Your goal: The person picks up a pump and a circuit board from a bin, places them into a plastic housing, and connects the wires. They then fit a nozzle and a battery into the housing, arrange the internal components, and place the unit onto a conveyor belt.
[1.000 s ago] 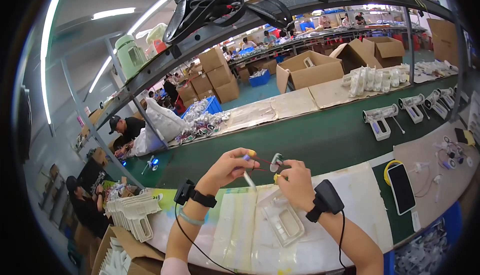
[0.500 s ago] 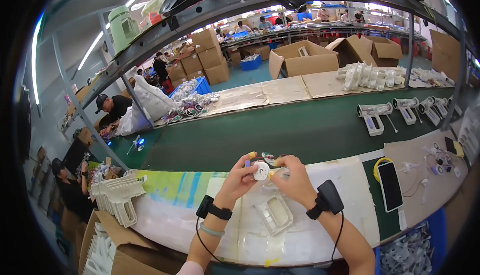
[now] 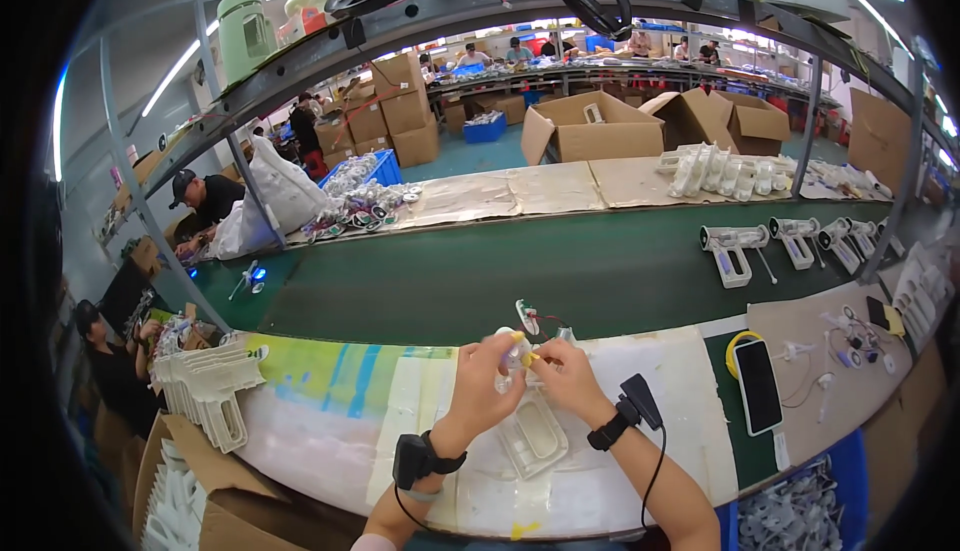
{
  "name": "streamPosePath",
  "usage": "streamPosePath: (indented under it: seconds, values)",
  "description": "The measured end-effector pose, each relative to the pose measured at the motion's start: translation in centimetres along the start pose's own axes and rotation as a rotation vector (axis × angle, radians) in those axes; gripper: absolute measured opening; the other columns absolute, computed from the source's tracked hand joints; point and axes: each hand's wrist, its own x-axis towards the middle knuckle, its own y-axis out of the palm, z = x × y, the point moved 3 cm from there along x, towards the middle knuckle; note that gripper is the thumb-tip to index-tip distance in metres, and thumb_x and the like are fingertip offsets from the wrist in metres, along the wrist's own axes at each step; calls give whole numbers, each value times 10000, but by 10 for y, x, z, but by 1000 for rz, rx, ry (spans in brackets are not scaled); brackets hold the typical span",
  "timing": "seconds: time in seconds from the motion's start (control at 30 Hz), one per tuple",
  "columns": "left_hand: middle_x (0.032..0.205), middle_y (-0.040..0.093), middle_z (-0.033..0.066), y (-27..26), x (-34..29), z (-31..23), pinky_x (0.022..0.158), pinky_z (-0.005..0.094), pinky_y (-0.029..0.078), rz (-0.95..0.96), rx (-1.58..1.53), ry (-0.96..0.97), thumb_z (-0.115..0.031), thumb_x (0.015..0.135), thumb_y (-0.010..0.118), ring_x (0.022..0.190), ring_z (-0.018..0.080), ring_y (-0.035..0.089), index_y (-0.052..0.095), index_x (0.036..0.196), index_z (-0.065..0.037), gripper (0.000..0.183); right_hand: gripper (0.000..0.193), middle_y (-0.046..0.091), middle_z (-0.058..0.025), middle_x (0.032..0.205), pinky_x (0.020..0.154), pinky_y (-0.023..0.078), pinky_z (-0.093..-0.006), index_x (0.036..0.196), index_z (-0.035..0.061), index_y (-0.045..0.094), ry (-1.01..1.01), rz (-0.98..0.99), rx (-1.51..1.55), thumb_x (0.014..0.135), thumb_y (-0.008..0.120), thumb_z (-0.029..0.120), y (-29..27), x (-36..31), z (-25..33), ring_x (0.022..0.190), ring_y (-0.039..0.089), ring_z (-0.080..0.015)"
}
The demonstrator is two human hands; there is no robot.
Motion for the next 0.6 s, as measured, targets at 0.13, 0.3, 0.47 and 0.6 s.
streamPosePath:
  seconds: [0.13, 0.3, 0.47, 0.6]
  values:
    - [1116, 641, 91, 0, 2, -6, 859, 370, 437, 167, 15, 122, 14, 762, 668, 815, 192, 635, 549, 1216, -29, 471, 138, 601, -84, 884, 661, 459, -287, 980, -11, 659, -341, 54, -137, 881, 622, 77, 10, 3, 8, 754, 580, -169]
    - [1123, 636, 97, -13, 12, 36, 755, 297, 466, 67, -755, -458, 70, 813, 597, 832, 148, 608, 561, 1180, -34, 384, 115, 580, -54, 797, 636, 442, -268, 982, -11, 619, -421, 71, -117, 897, 579, 54, -4, 0, 52, 690, 536, -117]
    - [1038, 649, 120, -33, 12, 87, 606, 242, 423, -194, -1338, -1022, 50, 853, 572, 643, 117, 479, 566, 1169, -28, 325, 212, 615, -43, 744, 679, 480, -244, 1081, -2, 573, -90, 179, 10, 871, 557, 25, -48, -2, 55, 661, 586, -111]
    - [981, 674, 115, -35, 3, 77, 573, 233, 409, 136, -1235, -888, -13, 895, 584, 619, 92, 483, 620, 1079, -17, 188, 127, 666, -57, 767, 647, 484, -222, 921, -19, 623, -308, 28, -243, 910, 573, 98, -51, 26, 41, 699, 611, -88]
